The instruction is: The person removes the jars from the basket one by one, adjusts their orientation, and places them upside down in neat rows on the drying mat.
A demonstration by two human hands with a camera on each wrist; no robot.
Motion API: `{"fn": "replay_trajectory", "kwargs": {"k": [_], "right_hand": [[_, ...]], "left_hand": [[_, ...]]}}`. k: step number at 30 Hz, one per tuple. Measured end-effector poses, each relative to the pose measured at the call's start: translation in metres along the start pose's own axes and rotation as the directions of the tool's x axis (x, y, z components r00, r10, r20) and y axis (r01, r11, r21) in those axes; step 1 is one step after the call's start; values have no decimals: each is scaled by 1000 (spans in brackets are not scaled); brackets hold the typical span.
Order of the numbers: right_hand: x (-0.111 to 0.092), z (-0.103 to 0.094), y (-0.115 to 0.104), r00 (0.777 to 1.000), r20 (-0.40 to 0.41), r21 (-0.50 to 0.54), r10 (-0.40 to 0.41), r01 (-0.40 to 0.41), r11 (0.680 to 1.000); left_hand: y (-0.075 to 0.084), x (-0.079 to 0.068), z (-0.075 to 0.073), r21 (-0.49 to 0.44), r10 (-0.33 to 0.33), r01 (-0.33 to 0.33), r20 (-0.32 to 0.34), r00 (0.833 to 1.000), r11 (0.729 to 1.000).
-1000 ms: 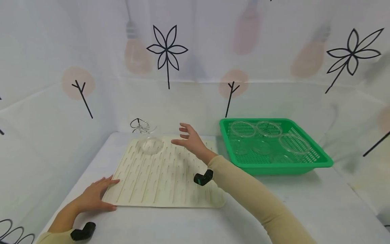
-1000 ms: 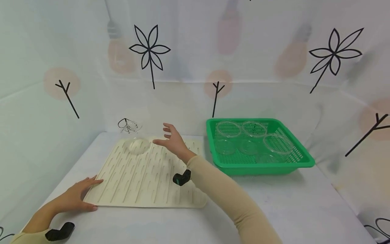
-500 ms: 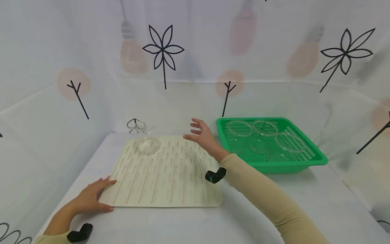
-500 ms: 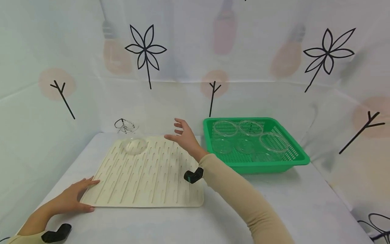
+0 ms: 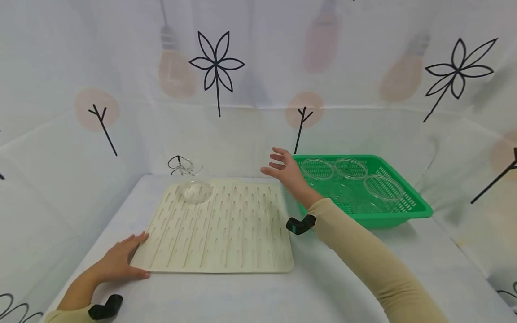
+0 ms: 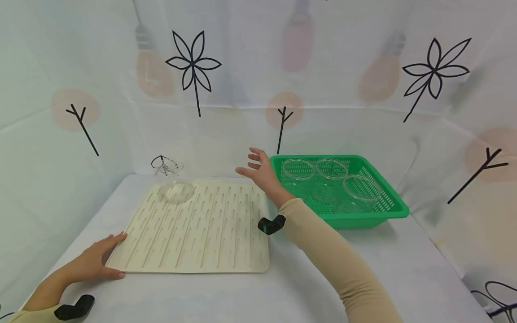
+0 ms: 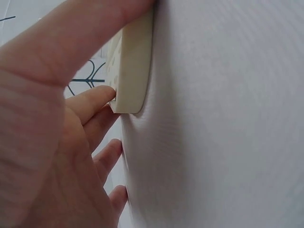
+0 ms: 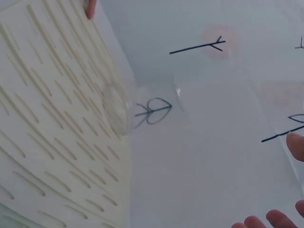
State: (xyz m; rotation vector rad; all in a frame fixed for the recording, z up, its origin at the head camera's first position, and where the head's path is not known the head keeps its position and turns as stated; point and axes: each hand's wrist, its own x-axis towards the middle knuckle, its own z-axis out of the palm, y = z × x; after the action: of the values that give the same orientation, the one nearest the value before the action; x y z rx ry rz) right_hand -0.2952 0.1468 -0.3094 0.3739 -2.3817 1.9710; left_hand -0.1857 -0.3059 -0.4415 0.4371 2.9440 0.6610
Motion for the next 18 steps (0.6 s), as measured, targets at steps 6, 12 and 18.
{"fn": "replay_trajectory", "kwargs": {"k": [6, 12, 18], "right_hand": [[0, -25, 3, 998, -51, 33, 27, -25, 999], [0, -51, 6, 993, -111, 34, 34, -31, 999], [1, -71, 8, 988, -153, 6, 36, -35, 999]], "left_hand": [[-2, -1, 2, -6, 31, -31, -2, 1000, 1000], [-3, 0, 3, 6, 40, -40, -3, 999, 999], [-5, 1, 3, 20, 41, -41, -11, 999, 999]]}}
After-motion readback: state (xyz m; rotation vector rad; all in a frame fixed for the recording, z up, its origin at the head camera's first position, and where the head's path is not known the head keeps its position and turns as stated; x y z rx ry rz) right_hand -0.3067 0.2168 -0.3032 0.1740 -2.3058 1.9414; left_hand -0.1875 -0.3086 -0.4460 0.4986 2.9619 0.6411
